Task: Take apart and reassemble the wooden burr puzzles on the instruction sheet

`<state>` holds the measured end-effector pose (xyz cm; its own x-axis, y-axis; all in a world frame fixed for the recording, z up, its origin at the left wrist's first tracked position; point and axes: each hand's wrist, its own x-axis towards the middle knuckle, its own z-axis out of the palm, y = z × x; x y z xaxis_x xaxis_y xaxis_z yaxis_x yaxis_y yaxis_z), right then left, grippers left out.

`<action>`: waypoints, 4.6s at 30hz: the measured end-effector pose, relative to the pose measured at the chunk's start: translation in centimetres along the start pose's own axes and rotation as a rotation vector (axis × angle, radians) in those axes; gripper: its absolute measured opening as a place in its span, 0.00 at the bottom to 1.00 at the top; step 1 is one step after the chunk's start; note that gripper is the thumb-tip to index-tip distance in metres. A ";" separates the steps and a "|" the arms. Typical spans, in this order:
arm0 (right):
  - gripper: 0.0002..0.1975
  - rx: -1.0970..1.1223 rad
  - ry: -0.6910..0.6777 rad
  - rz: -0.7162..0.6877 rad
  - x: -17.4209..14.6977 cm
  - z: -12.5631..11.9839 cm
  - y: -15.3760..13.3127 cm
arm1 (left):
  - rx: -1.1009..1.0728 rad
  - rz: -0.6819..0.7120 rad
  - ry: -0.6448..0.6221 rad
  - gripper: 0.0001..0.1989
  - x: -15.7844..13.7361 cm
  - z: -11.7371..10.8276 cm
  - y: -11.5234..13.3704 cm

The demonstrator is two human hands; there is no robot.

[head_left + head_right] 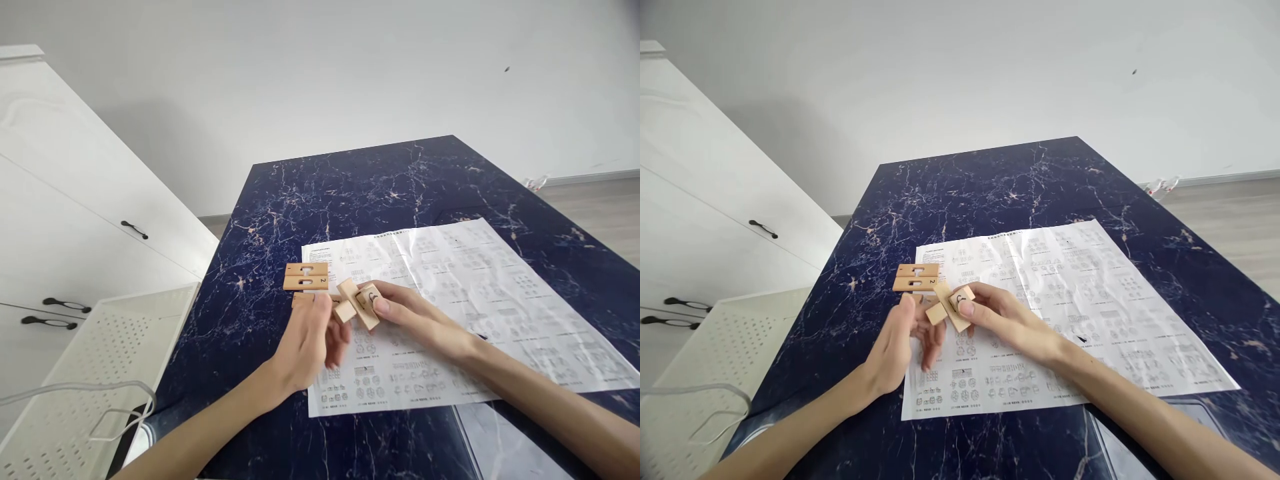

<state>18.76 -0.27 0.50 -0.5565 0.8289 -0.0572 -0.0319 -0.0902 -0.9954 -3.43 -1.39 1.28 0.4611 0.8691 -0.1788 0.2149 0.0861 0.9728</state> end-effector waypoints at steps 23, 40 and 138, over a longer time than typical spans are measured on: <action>0.12 -0.834 0.284 -0.665 -0.8 -1.1 1.4 | 0.471 0.302 0.133 0.35 0.6 -0.4 -0.3; 0.07 -1.108 0.115 -0.759 -1.0 -1.4 1.0 | 0.472 0.342 -0.047 0.33 0.7 -0.8 -0.3; 0.19 -0.109 -0.112 -0.074 -0.9 0.1 0.9 | 0.545 0.593 0.038 0.34 0.6 -0.4 -1.0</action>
<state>19.13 -1.15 -0.36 -0.6454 0.7636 0.0189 0.0108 0.0339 -0.9994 -3.67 -0.78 0.26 0.6028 0.7124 0.3592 0.3378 -0.6358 0.6940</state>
